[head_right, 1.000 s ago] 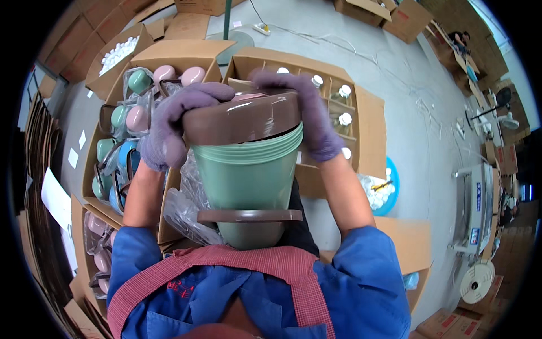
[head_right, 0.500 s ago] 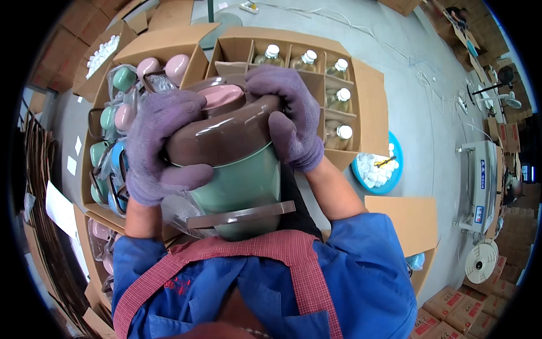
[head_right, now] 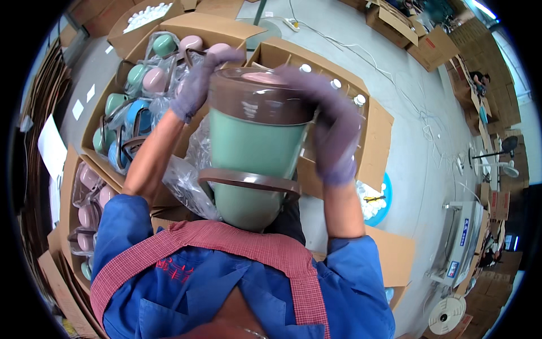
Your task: The person places thermal carafes into plastic bags and then packs them into compartmentalized cardboard boxes.
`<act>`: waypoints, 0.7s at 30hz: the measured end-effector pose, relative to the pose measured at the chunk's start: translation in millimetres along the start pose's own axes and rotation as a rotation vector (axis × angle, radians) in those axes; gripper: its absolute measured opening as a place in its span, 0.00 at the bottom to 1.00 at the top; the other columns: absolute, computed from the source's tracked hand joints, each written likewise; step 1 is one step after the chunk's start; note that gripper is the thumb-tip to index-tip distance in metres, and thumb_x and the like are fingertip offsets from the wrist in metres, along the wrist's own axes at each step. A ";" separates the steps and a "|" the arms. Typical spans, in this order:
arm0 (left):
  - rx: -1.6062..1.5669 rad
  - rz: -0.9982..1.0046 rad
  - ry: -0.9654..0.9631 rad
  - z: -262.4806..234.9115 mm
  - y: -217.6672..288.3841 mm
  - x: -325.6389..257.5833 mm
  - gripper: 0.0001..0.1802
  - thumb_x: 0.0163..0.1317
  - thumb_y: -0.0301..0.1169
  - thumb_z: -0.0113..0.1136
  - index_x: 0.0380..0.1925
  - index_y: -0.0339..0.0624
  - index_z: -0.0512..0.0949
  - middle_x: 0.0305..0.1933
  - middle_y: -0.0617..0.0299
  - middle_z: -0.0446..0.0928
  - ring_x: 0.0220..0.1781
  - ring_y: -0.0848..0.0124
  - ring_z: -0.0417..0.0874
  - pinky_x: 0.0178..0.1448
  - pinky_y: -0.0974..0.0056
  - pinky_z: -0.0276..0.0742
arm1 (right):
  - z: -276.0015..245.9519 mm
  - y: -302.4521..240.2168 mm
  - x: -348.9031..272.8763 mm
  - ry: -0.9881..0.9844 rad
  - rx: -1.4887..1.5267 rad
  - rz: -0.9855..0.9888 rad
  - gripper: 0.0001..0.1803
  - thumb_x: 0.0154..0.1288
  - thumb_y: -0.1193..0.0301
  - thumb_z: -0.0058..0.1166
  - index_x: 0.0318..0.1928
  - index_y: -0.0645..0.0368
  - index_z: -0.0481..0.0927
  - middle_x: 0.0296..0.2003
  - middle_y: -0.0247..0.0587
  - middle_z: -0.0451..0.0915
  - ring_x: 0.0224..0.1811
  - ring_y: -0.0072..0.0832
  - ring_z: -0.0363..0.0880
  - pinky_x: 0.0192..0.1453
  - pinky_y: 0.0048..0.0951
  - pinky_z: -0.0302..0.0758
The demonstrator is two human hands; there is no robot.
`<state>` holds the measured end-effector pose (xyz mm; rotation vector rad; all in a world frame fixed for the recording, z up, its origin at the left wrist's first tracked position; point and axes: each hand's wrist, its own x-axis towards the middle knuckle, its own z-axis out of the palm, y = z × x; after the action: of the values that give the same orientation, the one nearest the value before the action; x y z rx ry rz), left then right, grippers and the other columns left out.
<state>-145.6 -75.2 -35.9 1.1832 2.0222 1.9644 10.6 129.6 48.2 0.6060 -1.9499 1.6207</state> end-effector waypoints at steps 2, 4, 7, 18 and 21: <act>0.007 0.270 -0.011 40.0 54.6 13.1 0.25 0.71 0.43 0.39 0.53 0.36 0.77 0.55 0.52 0.77 0.58 0.63 0.76 0.63 0.61 0.69 | -36.8 33.3 5.1 0.386 0.242 0.368 0.30 0.76 0.57 0.26 0.52 0.66 0.79 0.49 0.47 0.81 0.55 0.35 0.76 0.65 0.31 0.66; 0.133 0.228 -0.215 38.2 83.1 8.2 0.21 0.70 0.39 0.44 0.51 0.36 0.78 0.52 0.56 0.79 0.56 0.68 0.77 0.61 0.62 0.71 | -34.6 -7.5 0.5 0.049 0.100 0.682 0.29 0.76 0.57 0.31 0.54 0.68 0.78 0.52 0.49 0.79 0.58 0.33 0.74 0.66 0.30 0.64; 0.197 0.571 -0.031 44.6 87.0 -7.1 0.15 0.60 0.34 0.58 0.44 0.39 0.81 0.47 0.57 0.80 0.46 0.65 0.81 0.52 0.61 0.75 | -43.1 -46.9 19.0 -0.527 -0.199 0.478 0.27 0.74 0.57 0.38 0.55 0.68 0.77 0.55 0.49 0.77 0.58 0.32 0.72 0.65 0.32 0.64; 0.233 0.919 0.136 136.0 202.0 -117.3 0.15 0.43 0.43 0.66 0.24 0.47 0.75 0.36 0.66 0.74 0.38 0.69 0.76 0.42 0.58 0.72 | -24.0 -195.2 -7.4 -1.136 -1.287 -0.468 0.18 0.48 0.67 0.59 0.43 0.57 0.78 0.42 0.43 0.77 0.48 0.42 0.76 0.51 0.46 0.72; 0.166 0.931 0.203 144.8 203.7 -123.8 0.12 0.42 0.43 0.61 0.15 0.47 0.76 0.30 0.63 0.72 0.35 0.65 0.76 0.39 0.57 0.72 | -22.9 -203.3 -20.6 -1.124 -1.334 -0.383 0.17 0.49 0.62 0.58 0.40 0.55 0.78 0.38 0.40 0.77 0.45 0.41 0.75 0.47 0.46 0.70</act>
<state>113.8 -52.1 64.1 2.3727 1.9159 2.3457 159.0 115.5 189.8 1.2276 -2.7331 -0.6047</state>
